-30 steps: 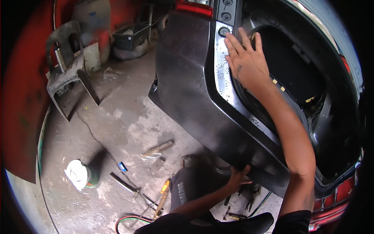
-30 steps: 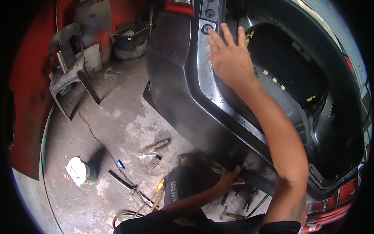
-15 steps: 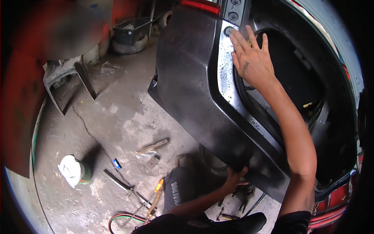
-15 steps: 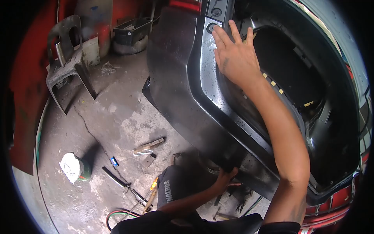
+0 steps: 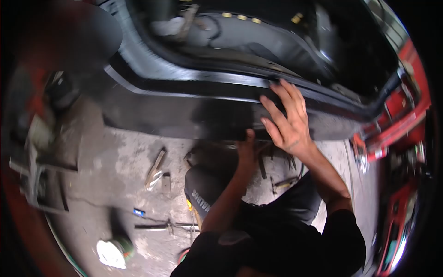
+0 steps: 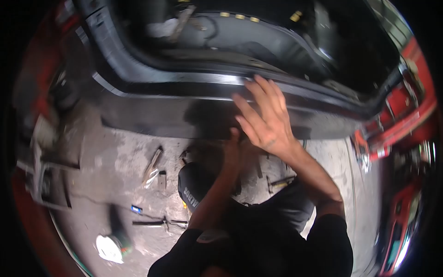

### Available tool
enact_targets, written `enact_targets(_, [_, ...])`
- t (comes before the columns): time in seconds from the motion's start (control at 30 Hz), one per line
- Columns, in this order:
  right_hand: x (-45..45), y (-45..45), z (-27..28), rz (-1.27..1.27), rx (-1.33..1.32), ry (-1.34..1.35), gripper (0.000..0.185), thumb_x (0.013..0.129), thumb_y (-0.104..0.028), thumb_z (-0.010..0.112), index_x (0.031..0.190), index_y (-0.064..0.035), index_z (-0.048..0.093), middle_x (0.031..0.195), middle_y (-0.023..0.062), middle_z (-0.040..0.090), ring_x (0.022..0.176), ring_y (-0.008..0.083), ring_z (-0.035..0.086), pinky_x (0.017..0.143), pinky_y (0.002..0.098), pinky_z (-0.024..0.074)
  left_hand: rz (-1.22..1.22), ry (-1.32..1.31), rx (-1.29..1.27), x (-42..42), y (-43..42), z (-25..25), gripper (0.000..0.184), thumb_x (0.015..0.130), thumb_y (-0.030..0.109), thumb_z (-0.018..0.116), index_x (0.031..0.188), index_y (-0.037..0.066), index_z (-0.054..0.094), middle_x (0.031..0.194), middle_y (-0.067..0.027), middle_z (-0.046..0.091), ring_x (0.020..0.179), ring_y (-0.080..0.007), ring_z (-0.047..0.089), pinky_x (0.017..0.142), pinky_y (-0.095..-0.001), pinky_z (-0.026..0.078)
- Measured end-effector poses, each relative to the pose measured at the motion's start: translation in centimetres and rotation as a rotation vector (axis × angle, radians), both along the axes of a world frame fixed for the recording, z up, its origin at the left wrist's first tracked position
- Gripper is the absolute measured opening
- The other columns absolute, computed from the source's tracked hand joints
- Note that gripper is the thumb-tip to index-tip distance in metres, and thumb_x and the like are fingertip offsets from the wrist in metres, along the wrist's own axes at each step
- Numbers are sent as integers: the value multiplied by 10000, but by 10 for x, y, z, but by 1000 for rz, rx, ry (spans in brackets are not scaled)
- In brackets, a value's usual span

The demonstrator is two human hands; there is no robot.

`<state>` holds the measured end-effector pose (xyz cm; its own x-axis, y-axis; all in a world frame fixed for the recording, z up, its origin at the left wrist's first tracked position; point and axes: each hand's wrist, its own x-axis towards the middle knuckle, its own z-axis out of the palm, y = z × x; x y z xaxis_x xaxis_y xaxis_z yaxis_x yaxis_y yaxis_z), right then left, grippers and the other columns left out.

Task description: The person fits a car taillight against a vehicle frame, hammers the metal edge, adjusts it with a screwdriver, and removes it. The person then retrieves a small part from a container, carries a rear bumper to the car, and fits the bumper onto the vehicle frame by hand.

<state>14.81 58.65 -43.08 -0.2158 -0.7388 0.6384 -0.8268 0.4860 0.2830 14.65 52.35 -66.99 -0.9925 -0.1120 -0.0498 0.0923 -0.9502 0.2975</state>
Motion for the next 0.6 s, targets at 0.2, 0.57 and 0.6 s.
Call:
enact_targets(0.2, [-2, 123, -58, -532, -270, 19, 781, 866, -447, 732, 1512, -113, 445, 1541, 293, 328, 1430, 539, 273, 1132, 659, 271, 69, -35, -280, 14, -3, 28, 714, 998, 615, 458, 1464, 85, 350, 1430, -151, 458, 1310, -350, 522, 960, -563, 577])
enact_targets(0.57, [-30, 117, -67, -681, -324, -5, 825, 849, -729, 548, 1509, -245, 445, 1533, 289, 275, 1447, 579, 165, 1061, 825, 124, -134, -46, -305, 30, -19, 27, 801, 1026, 616, 361, 1552, 33, 202, 1558, -218, 287, 1442, -444, 316, 1069, -655, 465])
enact_targets(0.6, [-28, 115, -65, -703, -322, -19, 829, 850, -749, 520, 1503, -243, 449, 1522, 286, 291, 1440, 573, 187, 1062, 820, 138, -160, -49, -435, 29, -23, 22, 803, 1026, 616, 363, 1557, 36, 198, 1561, -221, 286, 1442, -446, 315, 1079, -661, 450])
